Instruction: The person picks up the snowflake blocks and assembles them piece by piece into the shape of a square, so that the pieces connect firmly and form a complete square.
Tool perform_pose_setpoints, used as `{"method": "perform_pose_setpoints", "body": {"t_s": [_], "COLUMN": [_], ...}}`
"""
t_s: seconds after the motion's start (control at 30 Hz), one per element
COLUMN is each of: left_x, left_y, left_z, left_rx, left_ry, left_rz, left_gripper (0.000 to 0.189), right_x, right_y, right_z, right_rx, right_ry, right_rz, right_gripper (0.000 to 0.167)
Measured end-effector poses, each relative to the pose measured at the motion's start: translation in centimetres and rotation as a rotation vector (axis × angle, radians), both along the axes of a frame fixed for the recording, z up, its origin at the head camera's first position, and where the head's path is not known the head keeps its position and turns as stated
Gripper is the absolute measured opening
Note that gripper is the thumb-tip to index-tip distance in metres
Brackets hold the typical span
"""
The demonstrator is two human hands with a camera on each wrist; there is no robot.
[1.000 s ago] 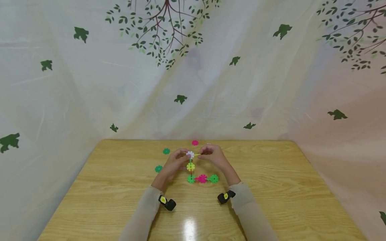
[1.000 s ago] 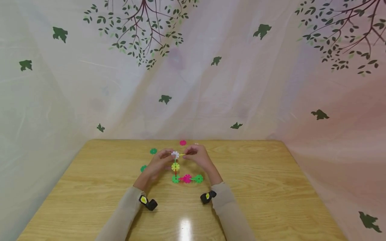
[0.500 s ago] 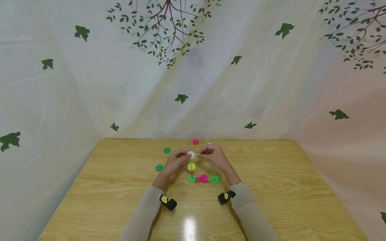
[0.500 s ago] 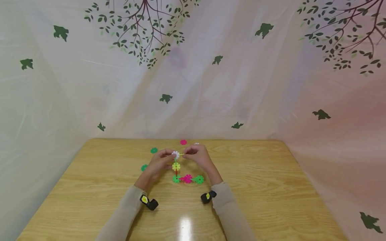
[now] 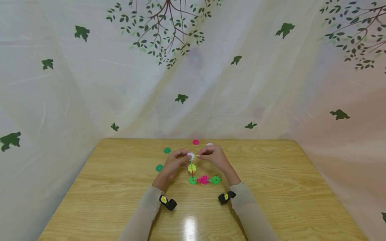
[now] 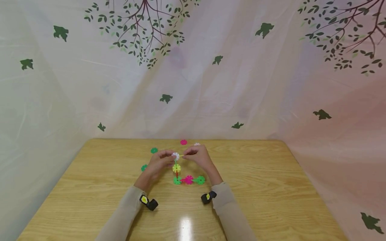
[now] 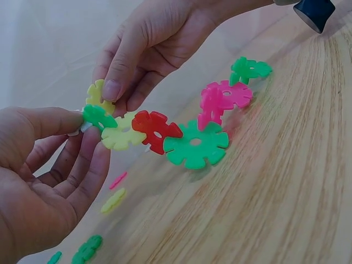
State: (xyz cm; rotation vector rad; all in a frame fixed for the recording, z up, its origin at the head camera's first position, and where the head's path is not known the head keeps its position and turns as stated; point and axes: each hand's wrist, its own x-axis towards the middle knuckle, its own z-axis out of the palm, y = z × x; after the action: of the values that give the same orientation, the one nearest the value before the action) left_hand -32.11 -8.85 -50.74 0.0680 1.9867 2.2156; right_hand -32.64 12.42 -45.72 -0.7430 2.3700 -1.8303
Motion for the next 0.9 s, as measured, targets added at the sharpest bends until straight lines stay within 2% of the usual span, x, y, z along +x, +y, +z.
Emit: {"method": "perform_pose_setpoints", "body": {"t_s": [0.3,0.53,0.9], "left_x": [0.23,0.2,0.35], "left_y": [-0.19,-0.13,-0.29], "left_z": [0.27,0.18,0.23], "left_rx": [0.026,0.026,0.024], "left_ry": [0.02,0.019,0.025], "left_rz": [-0.009,0.008,-0.007], "left_gripper": [0.021,0.019,0.014], "right_x": [-0.07,-0.08,-0.14], "right_y": [-0.11,-0.27,-0.36], "right_z": [-0.16,-0.48,-0.73], "right_rx": [-0.008,-0.044,-0.029], "right_ry": [-0.014,-0.025,0.011], "right_rz": [0.018,0.017,0.041], "right_gripper": [0.012,0.012,0.017]}}
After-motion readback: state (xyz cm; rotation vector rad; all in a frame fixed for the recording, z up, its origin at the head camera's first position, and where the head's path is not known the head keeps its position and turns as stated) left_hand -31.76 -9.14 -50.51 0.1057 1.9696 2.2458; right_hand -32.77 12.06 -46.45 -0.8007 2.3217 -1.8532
